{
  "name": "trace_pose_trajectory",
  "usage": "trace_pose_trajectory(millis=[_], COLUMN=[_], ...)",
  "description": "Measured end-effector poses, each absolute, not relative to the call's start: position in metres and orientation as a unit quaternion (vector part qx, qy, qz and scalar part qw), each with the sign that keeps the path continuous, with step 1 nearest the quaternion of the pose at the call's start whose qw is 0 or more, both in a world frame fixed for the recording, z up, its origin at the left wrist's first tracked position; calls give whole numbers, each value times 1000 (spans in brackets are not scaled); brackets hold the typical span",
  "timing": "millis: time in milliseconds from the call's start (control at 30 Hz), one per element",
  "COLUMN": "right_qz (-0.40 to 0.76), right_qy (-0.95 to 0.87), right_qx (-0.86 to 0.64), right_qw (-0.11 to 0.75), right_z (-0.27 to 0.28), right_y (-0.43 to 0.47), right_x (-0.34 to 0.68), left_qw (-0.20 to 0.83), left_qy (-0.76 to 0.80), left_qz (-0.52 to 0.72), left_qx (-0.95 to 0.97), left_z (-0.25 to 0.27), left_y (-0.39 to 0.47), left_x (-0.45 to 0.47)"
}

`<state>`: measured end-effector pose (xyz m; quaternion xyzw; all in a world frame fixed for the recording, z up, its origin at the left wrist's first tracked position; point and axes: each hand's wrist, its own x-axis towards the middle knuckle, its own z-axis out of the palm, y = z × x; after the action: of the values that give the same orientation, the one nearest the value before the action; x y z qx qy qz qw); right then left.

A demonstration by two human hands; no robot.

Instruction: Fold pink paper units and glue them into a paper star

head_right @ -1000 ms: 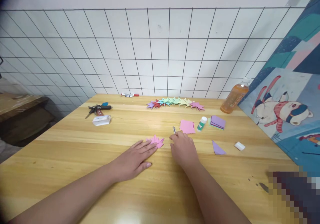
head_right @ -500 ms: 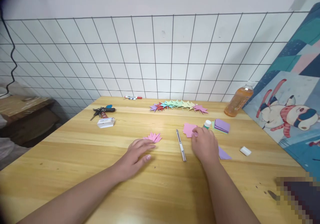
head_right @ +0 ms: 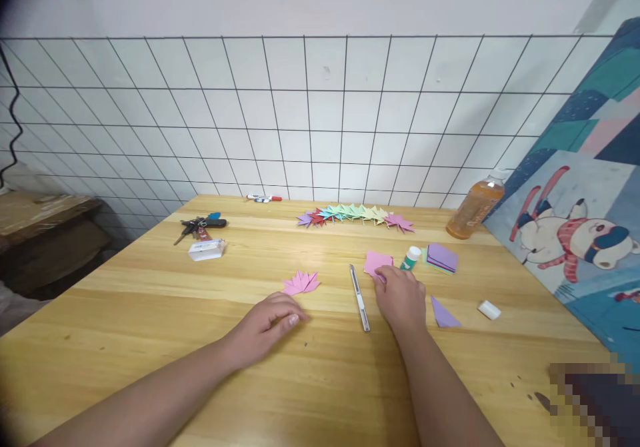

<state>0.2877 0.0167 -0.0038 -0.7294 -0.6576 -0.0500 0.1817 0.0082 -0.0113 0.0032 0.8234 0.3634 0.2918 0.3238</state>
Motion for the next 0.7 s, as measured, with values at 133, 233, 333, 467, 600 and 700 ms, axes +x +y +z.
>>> trace_pose_trajectory(millis=[133,233,333,467,600,700], right_qz=[-65,-68,-78,-61,-38,1], right_qy=[-656,-654,-660,-719,-787,-848], right_qx=[-728,-729,-712,-623,-506,-422], right_qw=[188,190,226,302,352,321], right_z=[-1,1,4,7,10,10], right_y=[15,15,14,8,-7,-22], right_x=[285,282,276,264,244,226], left_qw=[326,336,381,474,602,661], left_qy=[336,325,325,338,357,338], left_qz=[276,272,281,301,294,285], left_qx=[840,841,818,756,651,607], left_z=[1,1,0,-3,-7,-10], left_y=[-12,-13,-14,-15,-13,-8], left_x=[10,8,7,6,7,6])
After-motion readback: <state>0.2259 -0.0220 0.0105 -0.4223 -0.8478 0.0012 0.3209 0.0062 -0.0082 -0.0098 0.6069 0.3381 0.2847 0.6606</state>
